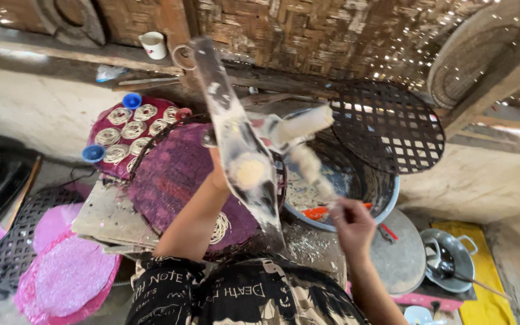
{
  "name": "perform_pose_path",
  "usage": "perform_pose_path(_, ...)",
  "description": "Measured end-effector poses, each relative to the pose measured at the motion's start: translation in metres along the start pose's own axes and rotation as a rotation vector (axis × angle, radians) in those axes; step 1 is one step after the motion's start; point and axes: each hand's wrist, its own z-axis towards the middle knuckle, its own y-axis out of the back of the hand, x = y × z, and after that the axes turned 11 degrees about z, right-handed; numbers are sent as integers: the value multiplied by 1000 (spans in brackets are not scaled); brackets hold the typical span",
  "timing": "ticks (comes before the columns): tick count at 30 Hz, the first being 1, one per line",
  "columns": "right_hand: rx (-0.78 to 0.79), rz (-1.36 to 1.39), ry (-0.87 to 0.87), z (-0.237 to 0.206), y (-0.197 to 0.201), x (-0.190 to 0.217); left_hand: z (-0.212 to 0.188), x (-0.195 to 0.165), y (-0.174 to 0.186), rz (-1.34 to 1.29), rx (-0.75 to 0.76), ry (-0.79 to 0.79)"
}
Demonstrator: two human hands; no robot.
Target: The person scoops dough from a large bucket with an orange scraper and loads it into a handheld metal noodle press. They squeeze the press to extrude noodle strands onto round pink trays, forming nests, and place small colored cups on the trays as markers.
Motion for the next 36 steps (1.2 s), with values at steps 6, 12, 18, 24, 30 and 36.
perform_pose_path(6,125,-934,-239,52,50,-29,6,-15,76,-150,-302,-112)
perform_pose_path(12,534,-198,-275,84,12,-32,-5,-21,104,-581,-224,-238)
perform_pose_path(18,1336,1157,-973,73,-80,47,1,-23,58,-826,-32,-111)
perform_pose_path(24,1622,1513,-1364,91,-105,53,-49,-78,89,-291,170,220)
perform_pose_path(30,1261,1117,-954,94,-115,69,-104,-91,107,-88,331,258)
perform_pose_path(36,973,535,-189,72,-144,132,-96,-72,106,939,344,156)
